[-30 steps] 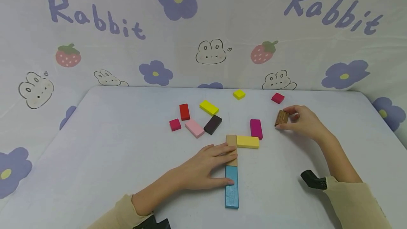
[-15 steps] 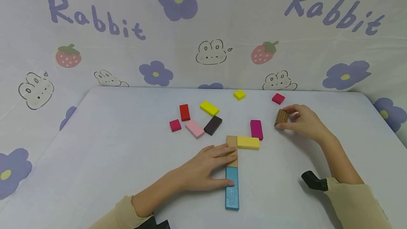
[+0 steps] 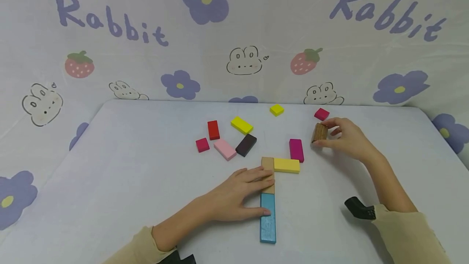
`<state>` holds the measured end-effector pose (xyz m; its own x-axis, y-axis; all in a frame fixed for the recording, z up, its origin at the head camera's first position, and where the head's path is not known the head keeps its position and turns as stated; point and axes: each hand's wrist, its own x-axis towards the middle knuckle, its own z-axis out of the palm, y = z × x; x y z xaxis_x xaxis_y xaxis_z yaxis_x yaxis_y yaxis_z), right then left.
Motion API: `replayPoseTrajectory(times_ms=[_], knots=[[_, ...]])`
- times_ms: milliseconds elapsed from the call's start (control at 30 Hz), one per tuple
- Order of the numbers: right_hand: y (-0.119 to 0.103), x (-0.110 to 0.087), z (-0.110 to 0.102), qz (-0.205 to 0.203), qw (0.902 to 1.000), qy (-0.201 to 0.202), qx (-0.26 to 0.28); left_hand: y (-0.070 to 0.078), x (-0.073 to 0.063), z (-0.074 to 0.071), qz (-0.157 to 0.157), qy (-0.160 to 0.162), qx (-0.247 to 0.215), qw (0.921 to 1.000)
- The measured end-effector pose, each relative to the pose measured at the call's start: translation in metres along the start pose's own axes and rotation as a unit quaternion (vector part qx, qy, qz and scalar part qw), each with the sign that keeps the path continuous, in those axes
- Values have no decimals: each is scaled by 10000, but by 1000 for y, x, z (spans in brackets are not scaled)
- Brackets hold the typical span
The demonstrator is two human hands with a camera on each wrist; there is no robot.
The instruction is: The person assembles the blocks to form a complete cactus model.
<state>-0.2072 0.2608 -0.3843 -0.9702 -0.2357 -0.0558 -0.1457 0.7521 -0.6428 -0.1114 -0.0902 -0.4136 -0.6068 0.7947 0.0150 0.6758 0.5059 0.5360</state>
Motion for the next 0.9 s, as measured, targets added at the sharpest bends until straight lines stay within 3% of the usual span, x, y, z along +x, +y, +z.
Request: replayPoseTrajectory(times_ms=[600,900], knots=[[-23,24,13,-227,9996,-93,-105,1,1,1,-62,-7,71,10000],[-24,38,17,-136,9995,-275,-74,-1,1,2,-16,20,83,10000]])
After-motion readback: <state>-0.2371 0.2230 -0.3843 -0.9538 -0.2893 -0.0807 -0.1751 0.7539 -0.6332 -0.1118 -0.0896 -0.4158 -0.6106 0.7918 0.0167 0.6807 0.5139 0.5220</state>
